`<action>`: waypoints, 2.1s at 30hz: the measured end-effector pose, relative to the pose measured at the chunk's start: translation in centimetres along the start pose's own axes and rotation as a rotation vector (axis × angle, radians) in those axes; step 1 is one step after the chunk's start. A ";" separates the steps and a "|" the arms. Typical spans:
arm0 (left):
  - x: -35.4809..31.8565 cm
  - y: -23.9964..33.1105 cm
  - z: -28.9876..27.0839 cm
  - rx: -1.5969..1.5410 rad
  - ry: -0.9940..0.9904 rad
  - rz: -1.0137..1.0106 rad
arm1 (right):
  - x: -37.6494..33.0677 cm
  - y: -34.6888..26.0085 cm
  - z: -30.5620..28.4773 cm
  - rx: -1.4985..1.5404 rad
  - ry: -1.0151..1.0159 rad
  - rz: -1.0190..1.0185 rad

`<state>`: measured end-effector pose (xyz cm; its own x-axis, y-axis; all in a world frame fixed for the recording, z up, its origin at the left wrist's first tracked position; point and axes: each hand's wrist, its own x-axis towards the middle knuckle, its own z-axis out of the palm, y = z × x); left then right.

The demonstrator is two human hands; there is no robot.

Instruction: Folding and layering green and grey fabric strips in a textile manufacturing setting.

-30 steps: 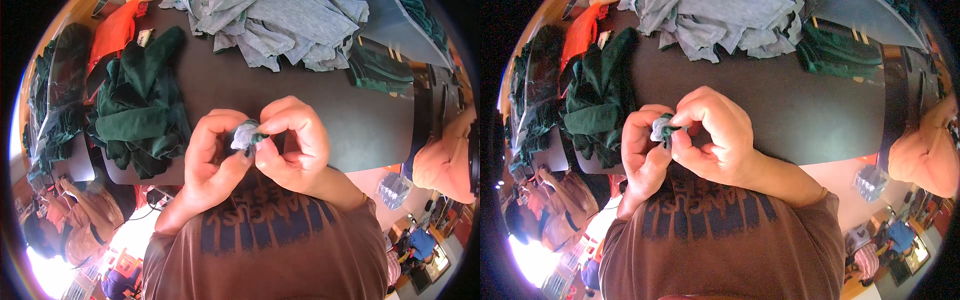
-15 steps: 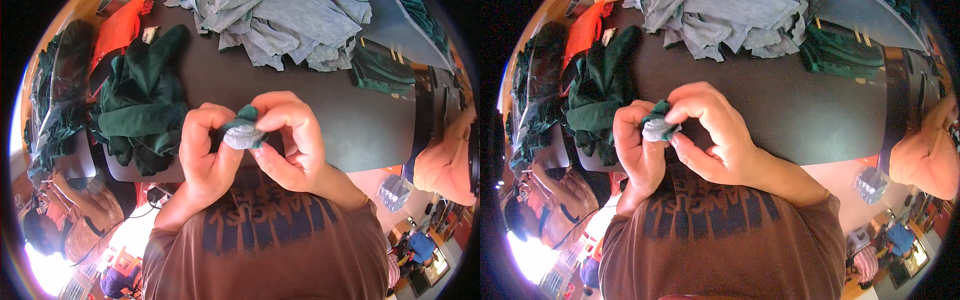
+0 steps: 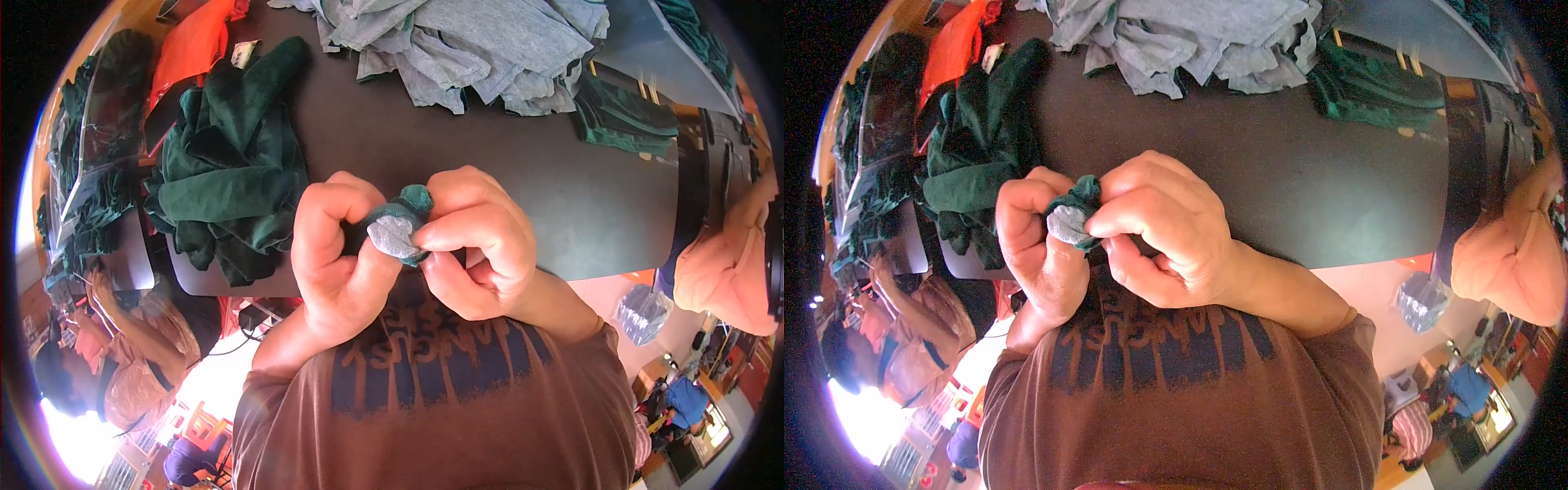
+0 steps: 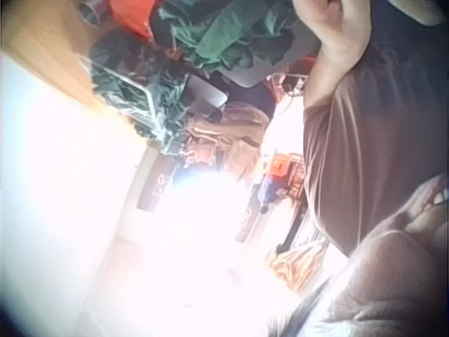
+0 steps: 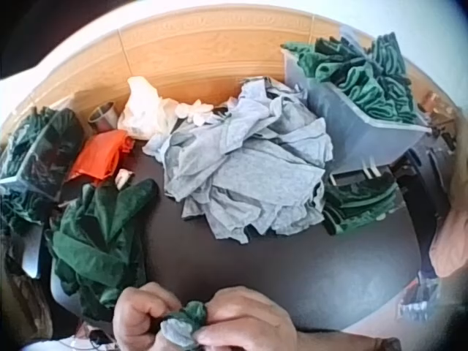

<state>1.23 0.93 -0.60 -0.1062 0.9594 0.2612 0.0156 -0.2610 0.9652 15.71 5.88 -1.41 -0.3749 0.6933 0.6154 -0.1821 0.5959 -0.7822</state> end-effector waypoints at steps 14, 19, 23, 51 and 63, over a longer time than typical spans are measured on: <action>0.7 1.5 -1.7 -0.021 -0.226 -0.047 | -0.4 -0.6 0.7 0.446 0.182 0.365; 0.8 2.1 -1.5 0.315 -0.328 0.300 | -0.3 -0.3 0.4 0.282 0.186 0.394; -0.1 1.5 -0.5 0.298 -0.484 0.539 | -1.0 0.0 0.0 0.091 0.126 0.255; 2.2 1.6 -2.2 -0.610 0.273 -0.298 | 0.2 -0.6 0.4 0.023 -0.116 0.046; 2.0 1.5 -2.8 -0.495 0.165 -0.386 | -0.4 -0.3 -0.2 0.121 -0.125 0.111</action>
<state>-1.75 2.21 1.33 -0.1643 0.9755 -0.1466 -0.5103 0.0431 0.8589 16.11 5.48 -1.37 -0.5074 0.6916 0.5141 -0.2389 0.4604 -0.8550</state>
